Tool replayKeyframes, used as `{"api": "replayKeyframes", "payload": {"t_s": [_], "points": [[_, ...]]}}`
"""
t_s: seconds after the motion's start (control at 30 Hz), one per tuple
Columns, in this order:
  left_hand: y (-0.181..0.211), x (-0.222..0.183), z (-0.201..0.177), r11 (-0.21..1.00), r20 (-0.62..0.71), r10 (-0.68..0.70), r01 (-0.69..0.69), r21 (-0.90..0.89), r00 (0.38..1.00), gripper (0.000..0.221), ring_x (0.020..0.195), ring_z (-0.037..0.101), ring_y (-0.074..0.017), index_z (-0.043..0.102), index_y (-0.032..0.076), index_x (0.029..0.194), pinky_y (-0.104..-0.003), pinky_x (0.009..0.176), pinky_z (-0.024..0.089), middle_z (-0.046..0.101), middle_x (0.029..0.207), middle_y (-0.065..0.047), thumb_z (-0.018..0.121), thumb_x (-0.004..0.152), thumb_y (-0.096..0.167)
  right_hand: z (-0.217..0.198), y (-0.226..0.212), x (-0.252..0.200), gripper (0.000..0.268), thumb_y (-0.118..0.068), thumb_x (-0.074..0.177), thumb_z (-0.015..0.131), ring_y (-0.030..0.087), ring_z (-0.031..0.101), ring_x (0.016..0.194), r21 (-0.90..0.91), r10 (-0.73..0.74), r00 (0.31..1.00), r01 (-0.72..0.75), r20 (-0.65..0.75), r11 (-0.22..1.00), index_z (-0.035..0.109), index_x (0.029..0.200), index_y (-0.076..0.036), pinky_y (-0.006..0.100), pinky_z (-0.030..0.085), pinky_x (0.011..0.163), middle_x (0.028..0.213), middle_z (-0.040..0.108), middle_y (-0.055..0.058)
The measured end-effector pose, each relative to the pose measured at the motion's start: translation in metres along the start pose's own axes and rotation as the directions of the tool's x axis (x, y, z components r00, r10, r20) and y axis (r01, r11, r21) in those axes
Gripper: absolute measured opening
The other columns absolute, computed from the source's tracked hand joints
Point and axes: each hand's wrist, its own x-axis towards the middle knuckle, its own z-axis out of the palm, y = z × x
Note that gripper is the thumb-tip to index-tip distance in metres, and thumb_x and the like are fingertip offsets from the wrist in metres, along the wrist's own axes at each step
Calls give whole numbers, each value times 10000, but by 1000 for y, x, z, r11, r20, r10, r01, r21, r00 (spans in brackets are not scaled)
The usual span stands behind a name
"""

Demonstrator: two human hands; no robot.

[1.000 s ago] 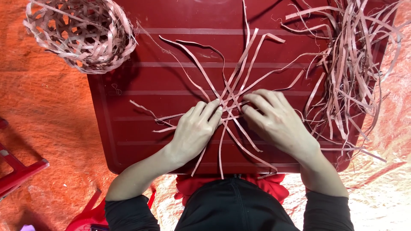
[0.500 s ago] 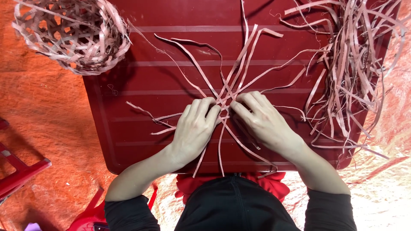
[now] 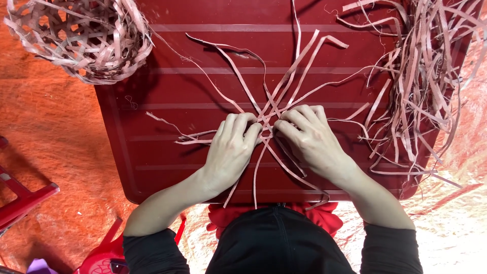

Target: Weaving the base of a basket using thin pink strips on a low red table.

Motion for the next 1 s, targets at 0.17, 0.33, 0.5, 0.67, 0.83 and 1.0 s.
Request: {"api": "replayKeyframes", "payload": {"t_s": [0.17,0.33,0.5,0.67,0.83,1.0], "points": [[-1,0,-1,999,2,-15,15,-31,1000,167,801,463,-271,530,25,863,-312,619,387,449,887,-108,598,756,135,-6,-2,3,85,-101,781,538,233,490,833,12,9,1000,-9,0,1000,547,864,-85,324,369,708,864,512,57],[-2,1,-4,997,23,-43,44,-65,999,239,819,464,-274,514,31,940,-319,639,393,449,900,-106,603,750,145,-17,-4,5,317,-81,693,635,279,490,877,29,81,995,-80,-50,996,524,990,-74,373,399,691,989,495,99],[-4,3,-3,997,81,-32,38,-72,996,388,801,440,-269,465,44,1120,-324,646,379,430,905,-102,566,765,165,-9,2,2,389,-220,737,648,284,475,944,66,145,987,-141,-73,988,532,1066,-48,343,397,748,1026,497,99],[-5,4,-3,992,101,-46,57,-110,994,402,794,426,-274,458,49,1145,-333,640,374,422,899,-102,558,772,159,-7,6,3,369,-243,744,638,275,469,921,46,133,989,-131,-65,990,546,1054,-66,336,391,728,987,503,83],[-4,5,-3,995,82,-47,54,-82,996,380,795,425,-262,476,66,1130,-326,639,376,412,882,-87,547,773,176,-3,5,0,331,-240,748,636,258,468,900,39,146,988,-144,-58,989,558,1035,-95,332,390,728,954,507,62],[-5,1,3,998,63,-46,48,-32,997,321,795,425,-248,494,79,1095,-320,651,382,411,881,-85,534,791,176,-2,3,-2,300,-209,739,637,244,470,897,19,164,986,-163,-30,986,562,1013,-114,330,388,752,942,515,44]]}}
